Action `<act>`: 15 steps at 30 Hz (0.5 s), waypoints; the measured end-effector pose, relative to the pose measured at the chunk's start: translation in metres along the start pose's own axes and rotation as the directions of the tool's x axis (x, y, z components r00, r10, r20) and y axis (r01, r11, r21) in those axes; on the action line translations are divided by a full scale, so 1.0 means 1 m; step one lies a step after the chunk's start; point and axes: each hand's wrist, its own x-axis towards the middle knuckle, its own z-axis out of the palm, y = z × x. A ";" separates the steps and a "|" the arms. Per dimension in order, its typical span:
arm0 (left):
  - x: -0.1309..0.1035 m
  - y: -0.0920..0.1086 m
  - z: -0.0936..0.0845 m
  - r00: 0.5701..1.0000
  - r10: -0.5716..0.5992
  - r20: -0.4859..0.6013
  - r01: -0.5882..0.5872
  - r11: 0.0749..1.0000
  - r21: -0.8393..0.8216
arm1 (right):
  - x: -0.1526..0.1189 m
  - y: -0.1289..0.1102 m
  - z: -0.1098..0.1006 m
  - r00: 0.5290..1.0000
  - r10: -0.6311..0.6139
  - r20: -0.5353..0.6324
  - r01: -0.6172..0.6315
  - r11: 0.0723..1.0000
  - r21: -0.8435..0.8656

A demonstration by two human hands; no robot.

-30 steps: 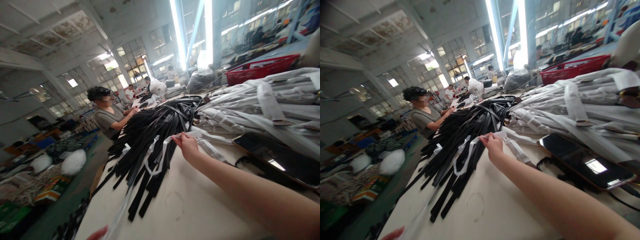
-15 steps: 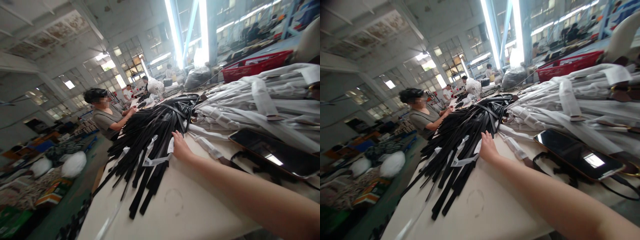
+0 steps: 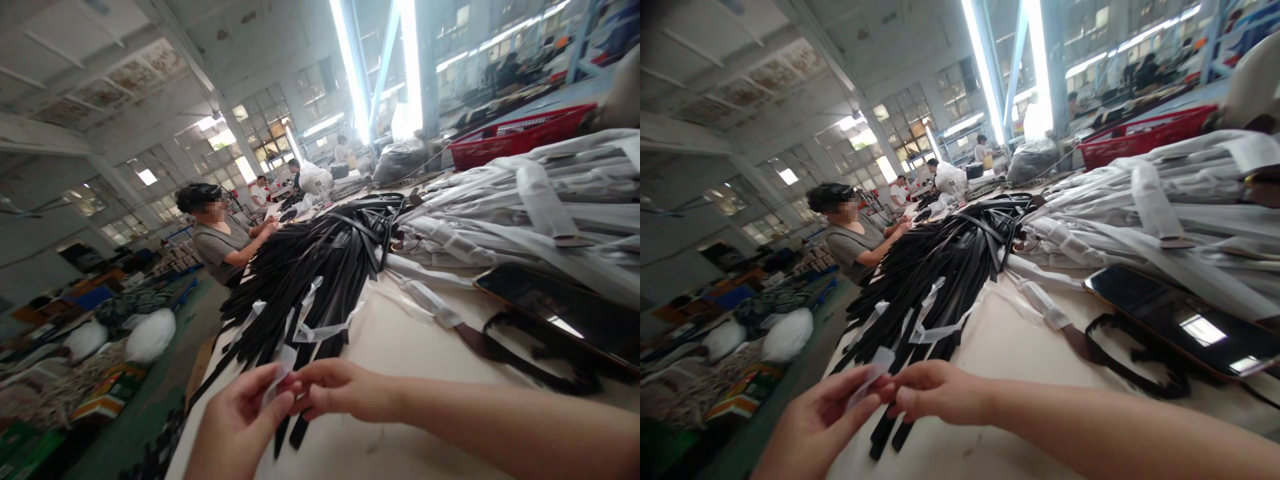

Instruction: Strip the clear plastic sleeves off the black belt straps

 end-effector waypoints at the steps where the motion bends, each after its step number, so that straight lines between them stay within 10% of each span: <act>1: 0.014 0.001 0.014 0.998 -0.012 0.057 0.012 1.000 0.006 | 0.005 0.006 -0.004 0.997 0.064 -0.046 -0.058 0.991 0.119; 7: 0.078 -0.019 0.075 0.986 0.087 0.143 -0.078 0.994 -0.073 | 0.023 0.013 -0.051 0.887 0.224 -0.405 -0.097 0.945 0.312; 15: 0.089 -0.050 0.071 0.980 -0.110 0.168 0.183 0.831 -0.525 | 0.023 0.015 -0.053 0.893 0.258 -0.369 -0.126 0.930 0.347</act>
